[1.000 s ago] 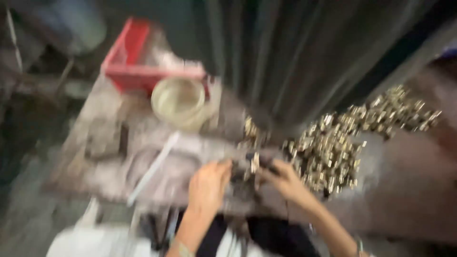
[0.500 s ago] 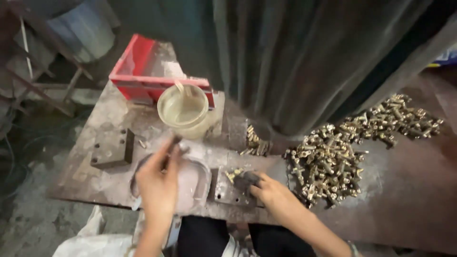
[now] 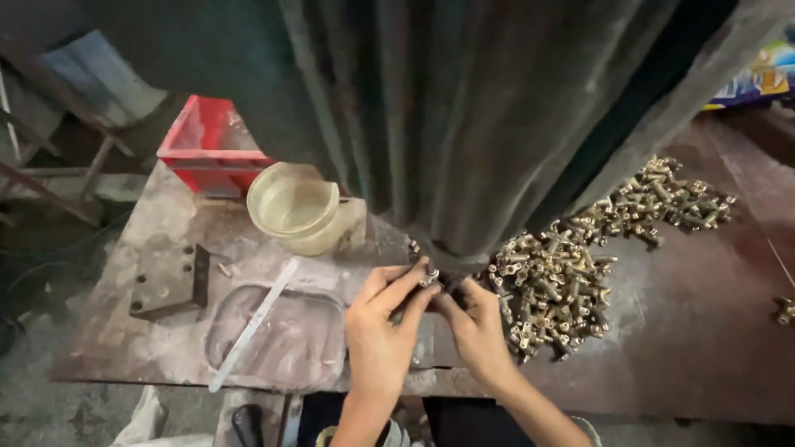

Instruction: Assembling small brass metal parts into fixtures on a workshop table.

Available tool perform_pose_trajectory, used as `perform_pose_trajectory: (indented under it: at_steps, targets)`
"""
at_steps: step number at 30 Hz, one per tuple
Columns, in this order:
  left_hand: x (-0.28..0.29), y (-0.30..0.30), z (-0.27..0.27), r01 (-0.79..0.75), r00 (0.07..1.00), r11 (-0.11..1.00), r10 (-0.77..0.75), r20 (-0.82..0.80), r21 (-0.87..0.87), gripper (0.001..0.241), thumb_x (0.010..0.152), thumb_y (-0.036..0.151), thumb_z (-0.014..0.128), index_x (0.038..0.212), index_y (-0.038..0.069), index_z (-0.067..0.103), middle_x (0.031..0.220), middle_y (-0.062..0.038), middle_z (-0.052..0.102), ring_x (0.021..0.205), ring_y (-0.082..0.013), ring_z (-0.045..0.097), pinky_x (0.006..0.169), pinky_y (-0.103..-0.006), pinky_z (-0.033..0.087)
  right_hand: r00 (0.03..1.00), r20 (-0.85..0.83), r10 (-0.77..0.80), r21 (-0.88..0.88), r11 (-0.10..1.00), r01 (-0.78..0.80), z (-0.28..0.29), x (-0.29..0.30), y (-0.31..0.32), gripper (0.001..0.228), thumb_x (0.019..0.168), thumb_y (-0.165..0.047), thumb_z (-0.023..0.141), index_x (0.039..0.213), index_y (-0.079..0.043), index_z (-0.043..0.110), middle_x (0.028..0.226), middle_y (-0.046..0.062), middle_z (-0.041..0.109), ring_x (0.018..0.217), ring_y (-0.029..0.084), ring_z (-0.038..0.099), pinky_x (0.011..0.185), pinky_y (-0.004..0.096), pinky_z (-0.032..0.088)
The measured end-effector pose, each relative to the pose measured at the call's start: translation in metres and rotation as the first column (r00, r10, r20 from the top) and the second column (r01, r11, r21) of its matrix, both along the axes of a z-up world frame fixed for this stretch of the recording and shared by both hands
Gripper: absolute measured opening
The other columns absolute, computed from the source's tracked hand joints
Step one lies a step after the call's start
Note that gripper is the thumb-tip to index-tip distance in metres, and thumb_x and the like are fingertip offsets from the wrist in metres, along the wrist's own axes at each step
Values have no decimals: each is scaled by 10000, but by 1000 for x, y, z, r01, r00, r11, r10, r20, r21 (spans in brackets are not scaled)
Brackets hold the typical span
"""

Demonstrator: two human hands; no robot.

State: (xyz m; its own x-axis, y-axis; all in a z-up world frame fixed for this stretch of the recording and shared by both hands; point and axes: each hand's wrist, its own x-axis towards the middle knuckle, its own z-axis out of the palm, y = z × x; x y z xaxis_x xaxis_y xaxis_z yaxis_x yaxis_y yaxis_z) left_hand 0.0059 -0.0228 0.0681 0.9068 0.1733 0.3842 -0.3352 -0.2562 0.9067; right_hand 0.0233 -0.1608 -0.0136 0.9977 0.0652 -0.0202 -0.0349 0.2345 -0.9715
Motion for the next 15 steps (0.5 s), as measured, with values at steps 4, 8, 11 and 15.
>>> perform_pose_trajectory:
  at_steps: [4, 8, 11, 15]
  targets:
    - [-6, 9, -1, 42, 992, 999, -44, -119, -23, 299, 809, 59, 815, 1106, 42, 783, 959, -66, 738, 808, -139, 731, 689, -270, 596, 975, 170, -145, 26, 989, 142, 4, -7, 3, 285, 979, 10, 609, 1257, 43, 659, 1147, 77, 713, 1018, 126, 685, 889, 296, 582]
    - [-8, -18, -93, 18, 934, 965, -110, -339, -263, 254, 860, -33, 647, 1094, 9, 737, 1020, -80, 723, 857, -180, 745, 731, -288, 623, 999, 45, 24, -38, 999, -22, 15, 1, -6, 158, 1015, -15, 633, 1122, 67, 716, 895, 110, 723, 710, 146, 669, 633, 302, 541]
    - [-4, -62, -145, 225, 939, 960, -167, -302, 168, 285, 878, 24, 622, 1158, 3, 674, 1048, -143, 711, 898, -307, 720, 717, -387, 579, 999, -12, 33, 18, 999, -32, 18, 0, -3, 145, 995, -28, 638, 1089, 63, 701, 871, 94, 708, 683, 142, 659, 603, 299, 515]
    - [11, -88, -141, -48, 830, 699, -370, 418, 714, 425, 984, 108, 529, 1405, 48, 504, 1297, -138, 669, 1154, -302, 685, 985, -398, 548, 989, 139, 43, -45, 998, -37, 17, 1, -1, 183, 980, -69, 640, 1125, 29, 693, 988, 54, 746, 711, 129, 659, 665, 286, 528]
